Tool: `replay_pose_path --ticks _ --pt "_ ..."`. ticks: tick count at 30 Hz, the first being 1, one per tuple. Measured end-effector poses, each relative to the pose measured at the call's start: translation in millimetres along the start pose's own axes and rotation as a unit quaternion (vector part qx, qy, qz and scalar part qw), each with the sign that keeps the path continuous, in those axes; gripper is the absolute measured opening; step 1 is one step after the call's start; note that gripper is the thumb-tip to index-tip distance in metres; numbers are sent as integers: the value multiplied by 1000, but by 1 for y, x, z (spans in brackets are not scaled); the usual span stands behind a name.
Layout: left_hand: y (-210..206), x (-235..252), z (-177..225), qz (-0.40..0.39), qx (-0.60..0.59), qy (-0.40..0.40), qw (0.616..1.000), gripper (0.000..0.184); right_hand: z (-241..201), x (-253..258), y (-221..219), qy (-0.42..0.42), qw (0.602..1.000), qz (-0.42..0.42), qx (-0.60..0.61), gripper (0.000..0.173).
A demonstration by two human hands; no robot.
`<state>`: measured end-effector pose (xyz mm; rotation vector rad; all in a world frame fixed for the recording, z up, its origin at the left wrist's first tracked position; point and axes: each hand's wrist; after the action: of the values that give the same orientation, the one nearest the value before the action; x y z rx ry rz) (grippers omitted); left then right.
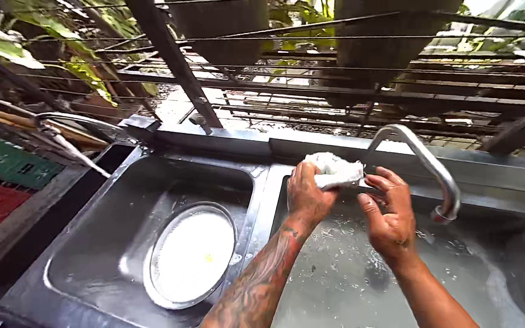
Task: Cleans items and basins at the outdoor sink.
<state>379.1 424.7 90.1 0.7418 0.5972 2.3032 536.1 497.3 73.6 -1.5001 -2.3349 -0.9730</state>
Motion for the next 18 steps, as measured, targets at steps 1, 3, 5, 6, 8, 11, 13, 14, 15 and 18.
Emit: replay_pose_path --ticks 1,3,5,6,8,11,13,14,15,18 --pt "-2 20 -5 3 12 16 1000 50 -1 -2 -2 -12 1000 6 6 45" --pt "-11 52 -23 -35 31 80 996 52 3 -18 -8 -46 999 8 14 45" --pt "-20 72 -40 -74 37 127 988 57 10 -39 -16 -80 997 -12 17 46" --pt "-22 78 -45 -85 40 133 987 59 13 -49 -20 -96 995 -25 18 45" --pt "-24 75 -48 -109 47 128 985 62 15 -68 -31 -128 991 -40 23 43" --pt "-17 69 -52 -131 28 103 986 78 9 -78 -54 -153 987 -48 19 47" --pt "3 60 -61 -132 -4 75 988 96 2 -82 -66 -155 986 -67 2 50" --pt "19 51 -71 -122 -19 60 990 95 -2 -84 -70 -149 986 -80 -11 50" --pt "39 36 -86 -102 -26 48 993 86 -9 -85 -74 -141 985 -94 -23 50" --pt "104 -32 -176 -69 48 97 992 55 -52 -77 -91 -103 979 -173 -19 50"
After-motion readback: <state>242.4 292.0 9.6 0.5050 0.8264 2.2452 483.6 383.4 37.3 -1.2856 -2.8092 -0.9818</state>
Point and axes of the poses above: each hand's wrist, its own x-axis towards the middle knuckle, its own y-axis out of the back of the hand, z = x × y, and after that the axes turned 2 degrees about -x, right-handed
